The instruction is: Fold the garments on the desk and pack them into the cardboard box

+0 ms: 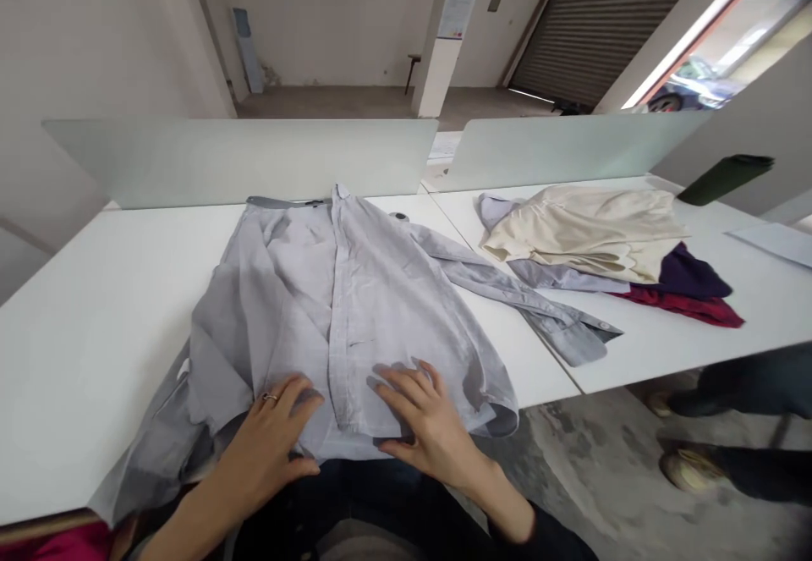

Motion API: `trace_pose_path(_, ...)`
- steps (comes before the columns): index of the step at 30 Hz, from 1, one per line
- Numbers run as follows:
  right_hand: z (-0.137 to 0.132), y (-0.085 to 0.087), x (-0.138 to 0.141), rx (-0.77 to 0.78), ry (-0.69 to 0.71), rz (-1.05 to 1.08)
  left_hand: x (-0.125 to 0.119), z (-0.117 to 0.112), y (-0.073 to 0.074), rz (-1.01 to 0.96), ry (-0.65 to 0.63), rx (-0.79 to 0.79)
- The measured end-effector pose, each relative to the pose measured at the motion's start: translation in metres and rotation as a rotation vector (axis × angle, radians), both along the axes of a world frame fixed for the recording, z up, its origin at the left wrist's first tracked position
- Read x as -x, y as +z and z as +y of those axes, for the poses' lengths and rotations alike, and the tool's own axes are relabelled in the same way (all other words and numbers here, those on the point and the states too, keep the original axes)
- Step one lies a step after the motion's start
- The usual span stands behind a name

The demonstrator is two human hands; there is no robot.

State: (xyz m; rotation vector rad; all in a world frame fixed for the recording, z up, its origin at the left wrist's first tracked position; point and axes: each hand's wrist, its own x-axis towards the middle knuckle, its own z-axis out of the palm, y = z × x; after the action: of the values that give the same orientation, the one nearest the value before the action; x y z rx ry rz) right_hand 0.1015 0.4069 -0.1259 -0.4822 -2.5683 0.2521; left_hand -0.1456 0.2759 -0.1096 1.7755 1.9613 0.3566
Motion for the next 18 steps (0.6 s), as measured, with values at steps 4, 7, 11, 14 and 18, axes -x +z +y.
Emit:
trace_pose_path(4,0.008,0.007,0.008,0.029,0.072,0.064,-0.004,-0.008,-0.006,0.025,0.081,0.016)
trace_pose_path(7,0.036,0.017,-0.037,0.017,0.045,0.08,0.007,-0.021,-0.014,-0.013,0.163,0.002)
trace_pose_path(11,0.083,0.029,-0.127,0.004,-0.116,-0.09,0.031,-0.044,-0.026,-0.04,0.269,-0.111)
trace_pose_path(14,0.105,0.048,-0.158,0.042,-0.145,-0.202,0.05,-0.059,-0.022,-0.064,0.386,-0.289)
trace_pose_path(18,0.121,0.104,-0.107,0.149,-0.13,-0.249,0.083,-0.072,0.0,0.061,0.66,-0.502)
